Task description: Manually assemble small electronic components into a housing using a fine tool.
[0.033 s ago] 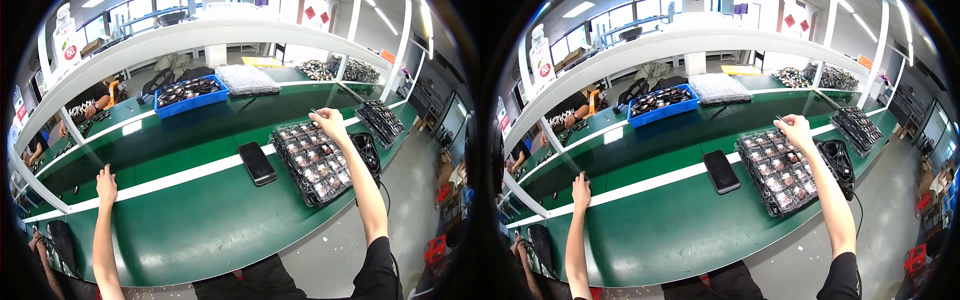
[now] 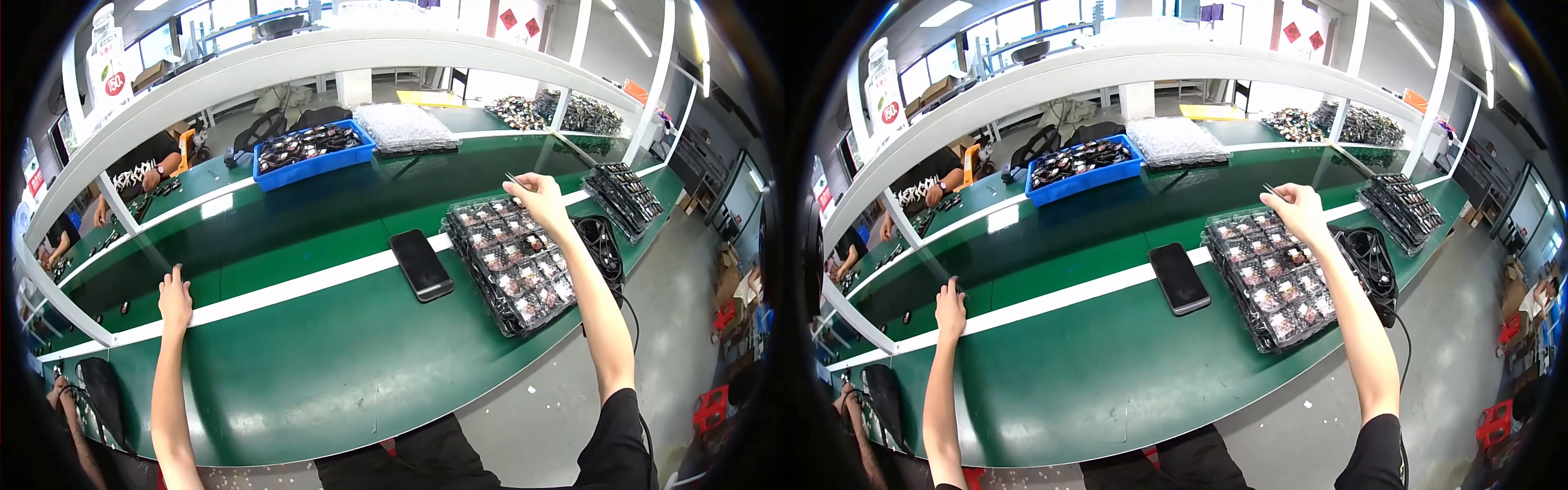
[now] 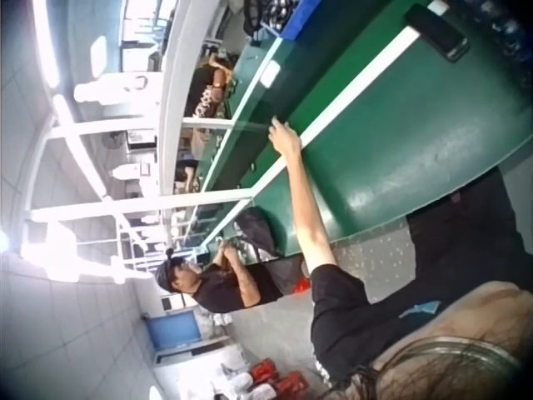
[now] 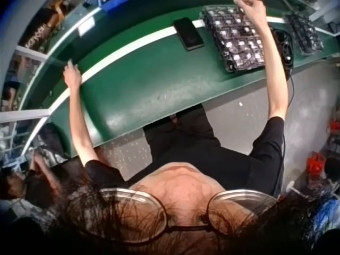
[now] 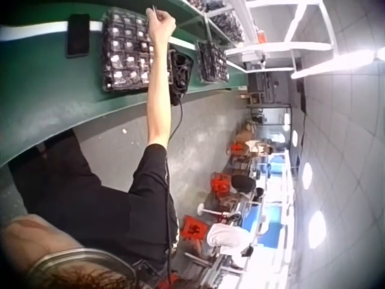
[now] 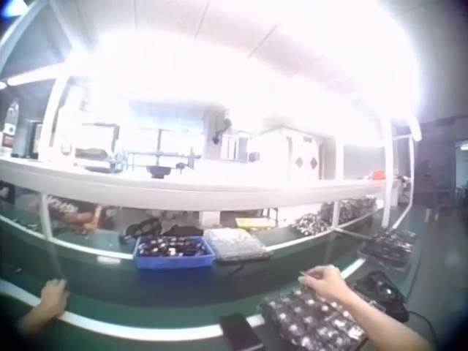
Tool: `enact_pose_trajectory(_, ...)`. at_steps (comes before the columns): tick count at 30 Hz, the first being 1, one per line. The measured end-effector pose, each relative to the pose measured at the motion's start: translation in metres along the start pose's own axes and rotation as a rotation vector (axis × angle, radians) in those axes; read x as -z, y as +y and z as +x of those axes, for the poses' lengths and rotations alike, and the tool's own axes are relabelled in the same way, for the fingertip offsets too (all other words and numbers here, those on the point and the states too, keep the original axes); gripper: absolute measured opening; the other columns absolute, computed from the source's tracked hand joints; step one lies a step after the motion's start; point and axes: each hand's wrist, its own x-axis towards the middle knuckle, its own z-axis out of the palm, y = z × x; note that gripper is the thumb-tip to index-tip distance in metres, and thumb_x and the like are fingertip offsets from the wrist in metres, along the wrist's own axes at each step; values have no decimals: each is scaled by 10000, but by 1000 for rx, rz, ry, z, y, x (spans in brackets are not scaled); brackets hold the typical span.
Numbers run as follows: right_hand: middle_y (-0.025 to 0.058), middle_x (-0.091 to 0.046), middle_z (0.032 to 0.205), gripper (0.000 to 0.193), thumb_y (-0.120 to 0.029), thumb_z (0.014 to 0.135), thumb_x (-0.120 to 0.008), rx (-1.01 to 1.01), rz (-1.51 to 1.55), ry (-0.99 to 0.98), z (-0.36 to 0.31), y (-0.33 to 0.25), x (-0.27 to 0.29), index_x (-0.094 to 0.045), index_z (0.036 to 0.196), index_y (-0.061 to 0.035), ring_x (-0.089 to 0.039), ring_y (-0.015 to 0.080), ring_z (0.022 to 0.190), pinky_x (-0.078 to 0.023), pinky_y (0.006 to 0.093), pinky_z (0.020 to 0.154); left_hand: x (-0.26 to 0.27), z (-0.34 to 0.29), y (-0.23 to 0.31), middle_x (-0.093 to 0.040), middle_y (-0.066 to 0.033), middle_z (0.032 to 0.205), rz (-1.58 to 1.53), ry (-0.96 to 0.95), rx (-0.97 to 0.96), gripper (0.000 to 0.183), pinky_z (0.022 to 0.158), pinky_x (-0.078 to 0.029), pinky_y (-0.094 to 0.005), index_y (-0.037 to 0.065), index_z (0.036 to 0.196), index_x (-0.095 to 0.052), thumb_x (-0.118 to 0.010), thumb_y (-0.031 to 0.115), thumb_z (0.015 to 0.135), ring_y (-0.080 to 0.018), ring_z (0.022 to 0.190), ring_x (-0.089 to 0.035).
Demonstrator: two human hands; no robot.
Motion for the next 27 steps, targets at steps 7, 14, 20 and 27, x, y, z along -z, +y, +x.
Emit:
enact_pose_trajectory(7, 10, -784, 983, 296, -182, 1027, -849, 80, 549, -407, -107, -138, -55, -797, 1225, 33, -669, 31, 862, -536, 212, 794, 73, -47, 133, -683, -137, 1167, -384, -83, -331, 498, 955, -574, -477, 92, 1504, -624, -759, 146, 1027, -358, 1134, -663)
enact_pose_trajectory(14, -11, -763, 994, 302, -231, 1079, -793, -51, 645, -838, -182, -166, -159, -798, 1242, 22, -654, 21, 877, -518, 230, 806, 126, -124, 231, -688, -79, 1184, -738, -445, -762, 590, 929, -584, -439, 125, 1534, -635, -824, 148, 976, -290, 1077, -675)
enact_pose_trajectory(20, 0, -736, 928, 254, -196, 1114, -728, -126, 651, -909, -203, -151, -209, -792, 1226, 24, -595, 24, 821, -488, 243, 744, 127, -137, 218, -602, -155, 1463, -820, -450, -613, 856, 1086, -561, -469, 122, 1588, -593, -960, 284, 832, -371, 1307, -639)
enact_pose_trajectory(27, 33, -721, 912, 241, -111, 1128, -681, 13, 644, -764, -218, -148, -215, -783, 1293, 31, -632, 60, 795, -524, 272, 719, 110, -135, 208, -712, -106, 1276, -848, -458, -625, 782, 1042, -517, -449, 92, 1529, -634, -964, 207, 830, -317, 1170, -659)
